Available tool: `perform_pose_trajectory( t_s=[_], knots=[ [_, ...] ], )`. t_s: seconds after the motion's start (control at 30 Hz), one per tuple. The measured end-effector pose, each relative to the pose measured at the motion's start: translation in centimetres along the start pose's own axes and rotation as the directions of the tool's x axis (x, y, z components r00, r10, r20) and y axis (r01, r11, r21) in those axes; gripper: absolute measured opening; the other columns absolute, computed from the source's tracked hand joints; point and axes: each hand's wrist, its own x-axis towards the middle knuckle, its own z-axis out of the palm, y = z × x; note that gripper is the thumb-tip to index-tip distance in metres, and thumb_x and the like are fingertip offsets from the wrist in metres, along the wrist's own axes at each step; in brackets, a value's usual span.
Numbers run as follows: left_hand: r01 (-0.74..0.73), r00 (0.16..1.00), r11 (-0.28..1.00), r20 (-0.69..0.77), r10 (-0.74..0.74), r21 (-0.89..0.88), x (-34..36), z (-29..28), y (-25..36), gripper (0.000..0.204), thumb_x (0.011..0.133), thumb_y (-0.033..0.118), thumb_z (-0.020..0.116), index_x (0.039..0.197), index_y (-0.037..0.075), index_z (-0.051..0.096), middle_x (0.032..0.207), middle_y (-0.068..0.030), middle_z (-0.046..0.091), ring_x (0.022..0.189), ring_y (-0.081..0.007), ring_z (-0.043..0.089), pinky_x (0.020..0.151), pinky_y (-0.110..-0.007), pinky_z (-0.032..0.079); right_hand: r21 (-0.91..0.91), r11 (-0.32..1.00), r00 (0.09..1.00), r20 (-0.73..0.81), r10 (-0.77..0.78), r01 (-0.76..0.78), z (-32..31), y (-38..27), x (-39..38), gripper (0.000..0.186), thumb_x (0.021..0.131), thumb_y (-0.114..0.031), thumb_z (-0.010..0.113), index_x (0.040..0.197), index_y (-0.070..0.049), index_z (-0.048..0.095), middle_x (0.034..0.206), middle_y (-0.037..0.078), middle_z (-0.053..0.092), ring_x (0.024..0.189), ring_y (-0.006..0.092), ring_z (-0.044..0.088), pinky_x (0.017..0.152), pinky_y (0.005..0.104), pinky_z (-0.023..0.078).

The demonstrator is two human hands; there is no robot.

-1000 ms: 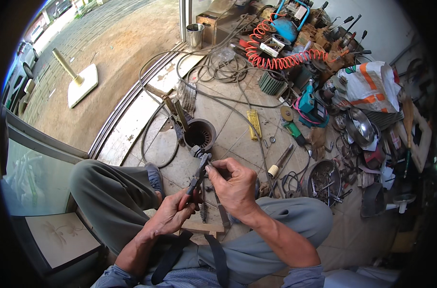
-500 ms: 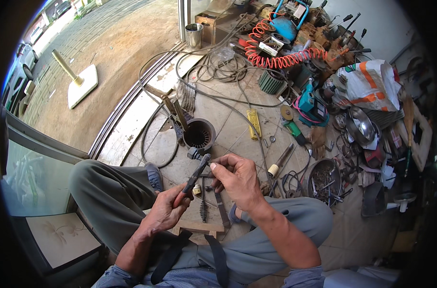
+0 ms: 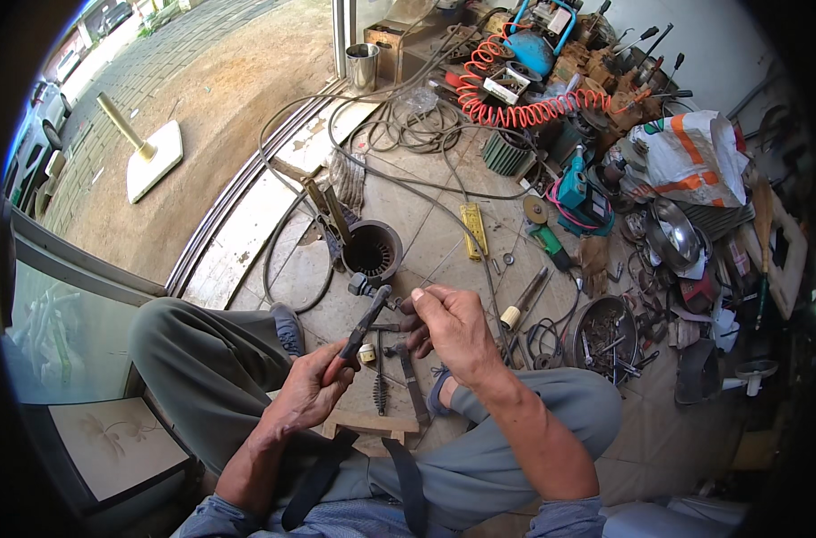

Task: The person sits on the floor in a workshop and uses a welding torch to join small metal pieces held with pliers. They repeatedly position the metal, apply the torch to create welds, and inspect the joints.

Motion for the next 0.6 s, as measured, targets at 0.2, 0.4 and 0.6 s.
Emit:
perform_pose_trajectory(
  t_s=[0.2,0.4,0.6],
  knots=[
    [0.028,0.999,1.000,-0.044,-0.028,-0.004,0.0,0.1,0.2,0.038,0.093,0.004,0.062,0.130,0.000,0.056,0.098,-0.0167,0.063,0.087,-0.0230,0.061,0.082,-0.033,0.051,-0.117,0.993,0.985,0.164,0.047,-0.028,0.5,0.0,-0.4,0.036,0.102,-0.028,0.057,0.100,0.006,0.067,0.081,0.010,0.068,0.063,0.0134,0.064,0.054,0.0256,0.052],
    [0.163,0.980,0.986,-0.113,-0.165,-0.024,0.5,0.6,-0.2,0.037,0.089,0.008,0.065,0.124,-0.003,0.059,0.094,-0.0129,0.064,0.086,-0.0172,0.059,0.079,-0.031,0.050,-0.436,0.893,0.967,0.254,0.002,0.112,1.1,1.1,-0.8,0.033,0.095,-0.026,0.067,0.097,0.007,0.070,0.070,0.009,0.066,0.053,0.0131,0.060,0.049,0.0300,0.048],
    [0.301,0.946,0.909,-0.208,-0.248,0.287,2.5,0.9,-6.4,0.034,0.091,0.022,0.060,0.112,-0.004,0.063,0.102,-0.0285,0.068,0.098,-0.0477,0.064,0.088,-0.052,0.050,-0.577,0.794,0.972,0.224,-0.072,0.191,0.1,-1.5,-1.5,0.029,0.092,-0.020,0.068,0.099,0.009,0.069,0.068,0.013,0.066,0.050,0.0164,0.063,0.046,0.0327,0.049]
  ],
)
